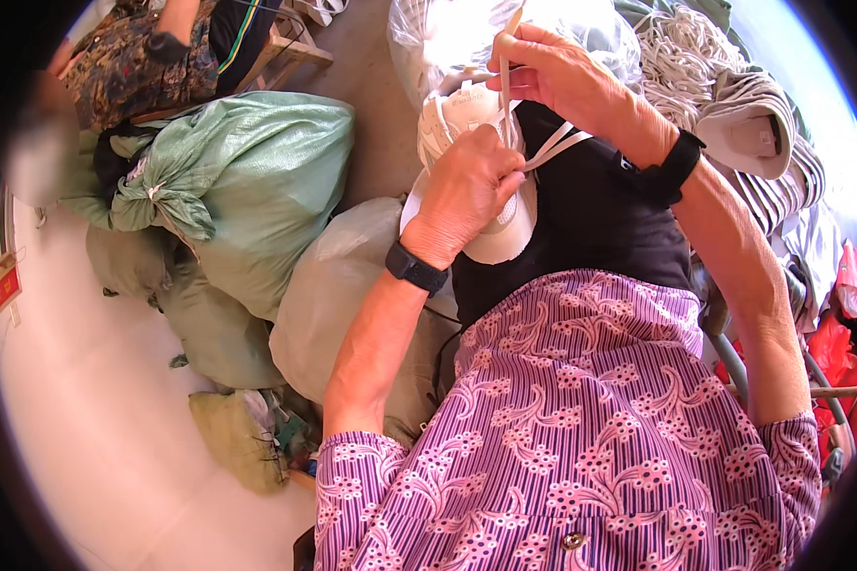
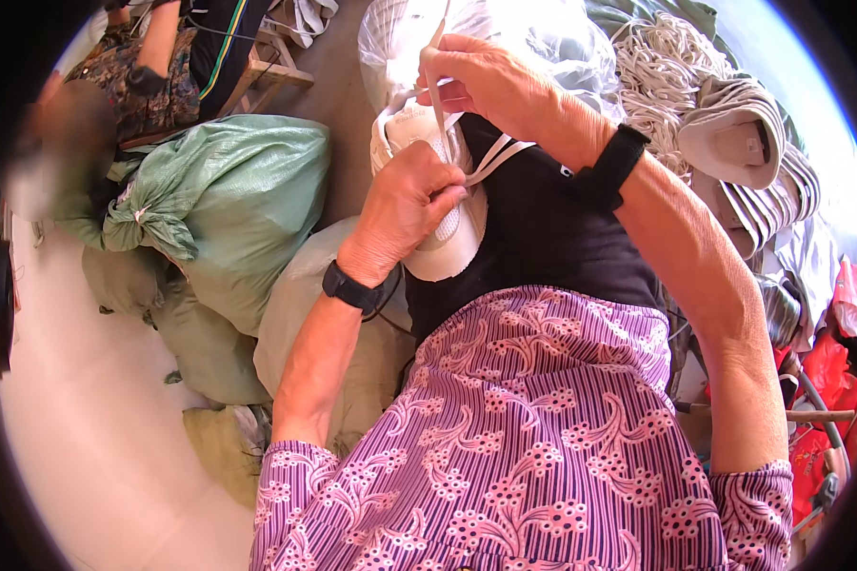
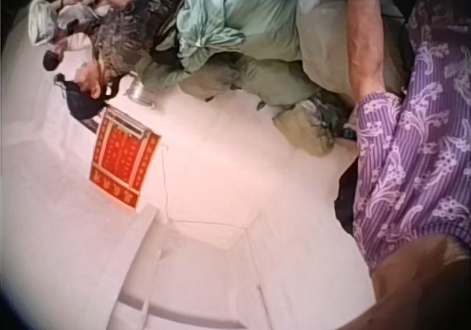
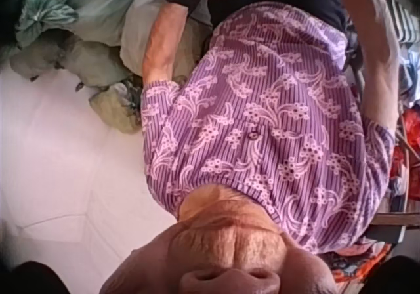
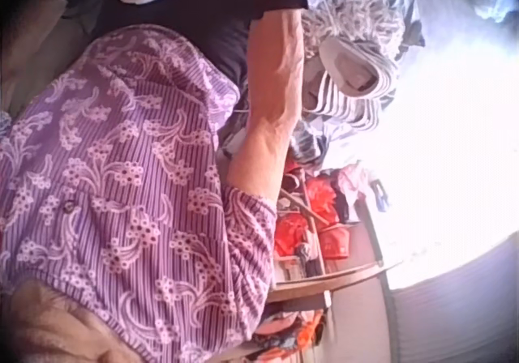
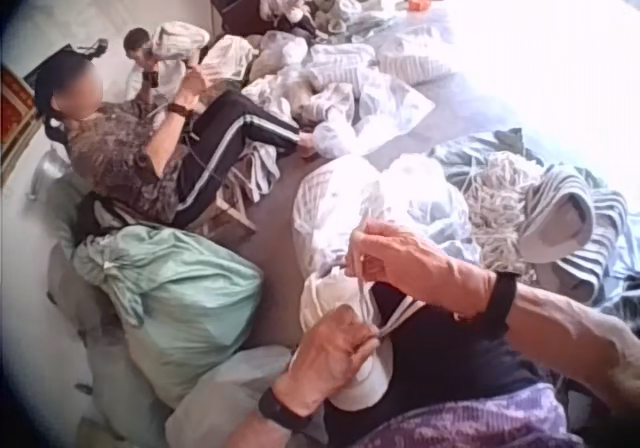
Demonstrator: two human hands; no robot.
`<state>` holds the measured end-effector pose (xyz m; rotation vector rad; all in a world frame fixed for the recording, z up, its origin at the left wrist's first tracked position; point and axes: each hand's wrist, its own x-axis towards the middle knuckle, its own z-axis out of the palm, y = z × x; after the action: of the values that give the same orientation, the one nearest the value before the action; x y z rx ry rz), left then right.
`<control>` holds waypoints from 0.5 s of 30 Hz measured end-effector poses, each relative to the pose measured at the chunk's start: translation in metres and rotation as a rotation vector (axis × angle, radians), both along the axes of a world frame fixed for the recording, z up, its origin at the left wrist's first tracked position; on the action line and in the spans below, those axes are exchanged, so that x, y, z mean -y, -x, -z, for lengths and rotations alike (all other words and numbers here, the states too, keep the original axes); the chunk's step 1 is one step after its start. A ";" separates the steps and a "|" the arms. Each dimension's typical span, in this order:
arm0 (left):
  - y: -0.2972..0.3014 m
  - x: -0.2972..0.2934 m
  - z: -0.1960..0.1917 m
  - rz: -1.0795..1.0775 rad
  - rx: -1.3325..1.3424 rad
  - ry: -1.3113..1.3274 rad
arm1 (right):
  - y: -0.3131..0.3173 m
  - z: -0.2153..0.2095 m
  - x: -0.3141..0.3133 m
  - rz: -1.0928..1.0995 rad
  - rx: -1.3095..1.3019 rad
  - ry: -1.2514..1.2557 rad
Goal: The recorder is lacing a white shoe while sitting in a workspace with several other people performing similar tasks.
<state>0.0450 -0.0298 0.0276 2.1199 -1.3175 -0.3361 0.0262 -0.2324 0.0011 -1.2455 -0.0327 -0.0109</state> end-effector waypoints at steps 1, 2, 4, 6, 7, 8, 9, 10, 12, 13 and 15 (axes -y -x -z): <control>0.001 0.000 -0.002 -0.018 0.004 -0.014 | 0.001 -0.003 -0.001 -0.012 -0.113 -0.102; 0.002 0.000 -0.004 -0.053 0.018 -0.017 | 0.001 -0.005 0.000 -0.019 -0.185 -0.180; 0.006 -0.001 -0.009 -0.122 0.055 -0.028 | 0.000 -0.009 0.001 -0.017 -0.270 -0.259; 0.007 -0.001 -0.012 -0.133 0.028 -0.089 | -0.003 -0.011 0.002 -0.005 -0.310 -0.258; 0.006 0.000 -0.013 -0.136 0.028 -0.100 | -0.004 -0.011 0.003 -0.009 -0.297 -0.255; 0.006 0.001 -0.013 -0.110 0.042 -0.111 | -0.004 -0.010 0.003 -0.008 -0.297 -0.245; 0.005 0.002 -0.013 -0.088 0.065 -0.105 | -0.005 -0.009 0.004 0.001 -0.311 -0.227; 0.005 0.004 -0.013 -0.064 0.090 -0.096 | -0.005 -0.009 0.005 -0.006 -0.302 -0.221; 0.004 0.006 -0.012 -0.103 0.053 -0.093 | -0.005 -0.006 0.008 0.002 -0.316 -0.190; 0.004 0.007 -0.012 -0.126 0.029 -0.103 | -0.004 -0.005 0.010 -0.008 -0.313 -0.185; 0.005 0.009 -0.012 -0.207 -0.128 -0.098 | -0.005 -0.003 0.014 -0.021 -0.306 -0.166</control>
<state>0.0404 -0.0388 0.0396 2.2523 -1.0180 -0.4490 0.0307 -0.2462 0.0044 -1.0693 0.2169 0.1911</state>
